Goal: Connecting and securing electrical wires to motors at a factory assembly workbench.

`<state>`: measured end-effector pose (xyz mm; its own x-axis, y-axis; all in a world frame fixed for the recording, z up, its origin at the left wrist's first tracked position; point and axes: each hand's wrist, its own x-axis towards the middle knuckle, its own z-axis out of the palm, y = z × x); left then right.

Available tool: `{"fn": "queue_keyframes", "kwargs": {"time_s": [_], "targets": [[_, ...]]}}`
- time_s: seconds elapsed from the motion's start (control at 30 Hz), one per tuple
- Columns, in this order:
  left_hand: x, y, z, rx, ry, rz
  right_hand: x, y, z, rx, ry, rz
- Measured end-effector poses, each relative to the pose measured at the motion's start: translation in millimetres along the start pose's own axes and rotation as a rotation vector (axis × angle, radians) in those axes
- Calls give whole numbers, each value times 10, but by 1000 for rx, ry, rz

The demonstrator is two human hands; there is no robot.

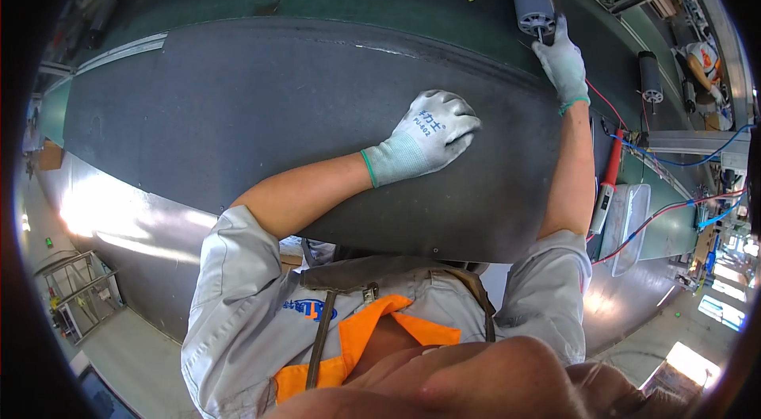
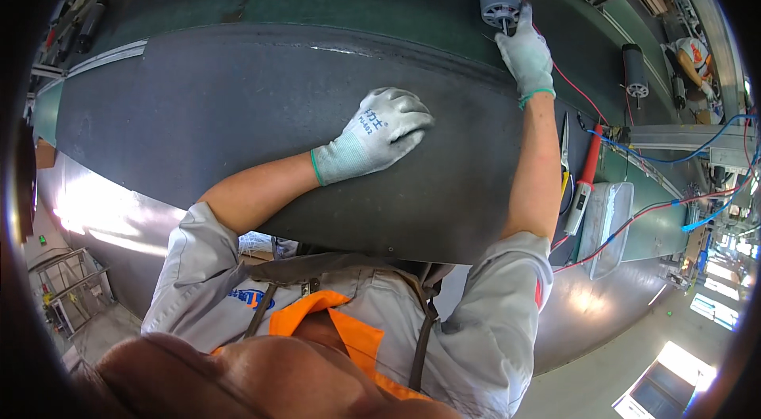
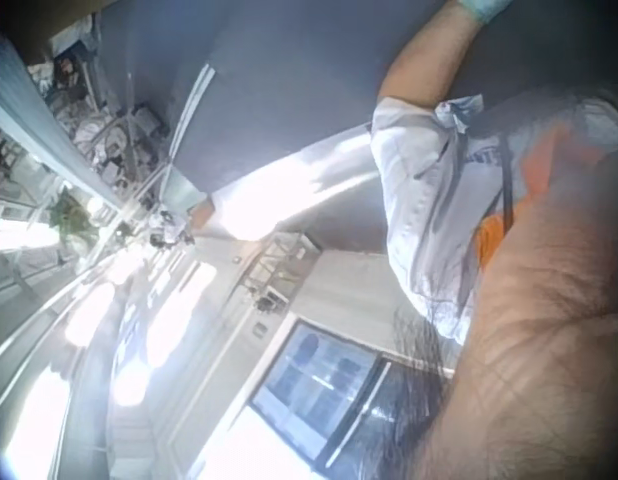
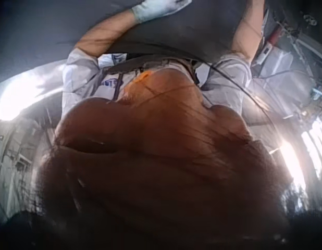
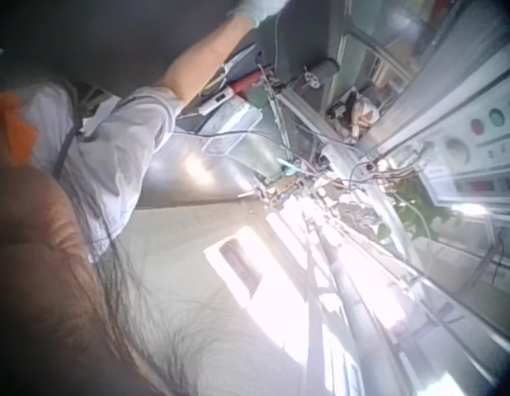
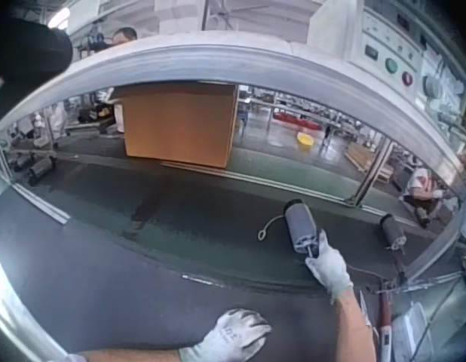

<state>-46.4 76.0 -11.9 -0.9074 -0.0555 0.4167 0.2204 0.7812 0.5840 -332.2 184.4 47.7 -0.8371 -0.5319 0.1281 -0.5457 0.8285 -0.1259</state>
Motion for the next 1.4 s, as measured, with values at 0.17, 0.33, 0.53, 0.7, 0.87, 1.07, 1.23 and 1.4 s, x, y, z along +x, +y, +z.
{"fn": "queue_keyframes", "kwargs": {"time_s": [0.17, 0.33, 0.53, 0.7, 0.87, 1.07, 1.23, 1.4], "targets": [[-160, -7, -65, 65, 73, -27, -139, -349, -473, -301, 123, -19], [-130, 102, 22, 98, 110, 85, 564, 554, 260, 479, -29, -268], [-91, 102, 138, 43, 218, 91, 266, -322, 519, -161, 141, -176], [-65, 51, 100, -46, 375, -28, 439, -663, 947, 359, 256, -76], [82, -87, -246, -74, 648, -43, 27, -1190, 845, 94, 100, -160], [-34, -679, -614, -12, 863, -186, -1907, -1850, 182, 262, 248, -542], [-396, -230, -838, -78, 451, -182, -3064, -1563, -106, 567, -157, -556], [-936, 85, -864, -112, 424, -227, -3274, -1378, -443, 535, 96, -773]]}}
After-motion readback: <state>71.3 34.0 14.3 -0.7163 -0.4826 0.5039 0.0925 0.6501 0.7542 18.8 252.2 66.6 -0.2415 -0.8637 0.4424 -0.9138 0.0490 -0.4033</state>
